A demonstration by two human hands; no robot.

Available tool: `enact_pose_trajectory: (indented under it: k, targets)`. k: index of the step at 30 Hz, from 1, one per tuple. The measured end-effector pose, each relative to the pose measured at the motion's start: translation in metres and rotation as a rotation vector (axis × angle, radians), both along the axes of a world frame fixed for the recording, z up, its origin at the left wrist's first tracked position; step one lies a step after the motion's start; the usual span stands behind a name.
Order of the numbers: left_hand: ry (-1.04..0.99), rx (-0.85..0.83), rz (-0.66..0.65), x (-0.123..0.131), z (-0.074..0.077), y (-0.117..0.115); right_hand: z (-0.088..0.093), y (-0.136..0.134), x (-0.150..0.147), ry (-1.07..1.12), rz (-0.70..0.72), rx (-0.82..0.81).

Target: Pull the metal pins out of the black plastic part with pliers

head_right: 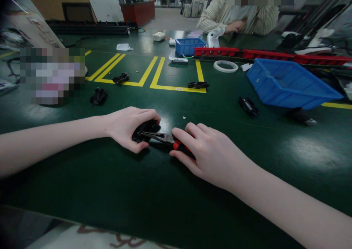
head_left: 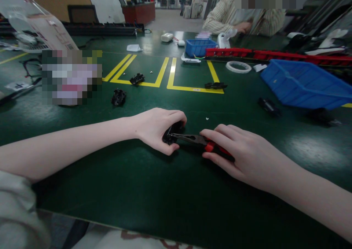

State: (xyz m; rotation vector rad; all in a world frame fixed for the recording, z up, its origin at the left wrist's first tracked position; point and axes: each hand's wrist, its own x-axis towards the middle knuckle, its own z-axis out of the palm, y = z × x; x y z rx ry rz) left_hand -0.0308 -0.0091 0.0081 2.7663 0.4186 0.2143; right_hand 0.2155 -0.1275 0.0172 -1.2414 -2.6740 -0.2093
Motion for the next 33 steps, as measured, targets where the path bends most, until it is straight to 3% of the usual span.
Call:
enact_pose_trajectory:
  k: [10, 33]
  targets:
    - [0.002, -0.022, 0.018, -0.0013, -0.0007, 0.0009, -0.0065, 0.0017, -0.0042, 0.030, -0.015, -0.019]
    - [0.046, 0.001, 0.025, -0.0008, -0.0001, -0.0025, -0.0028, 0.0001, -0.0048, 0.024, -0.025, -0.048]
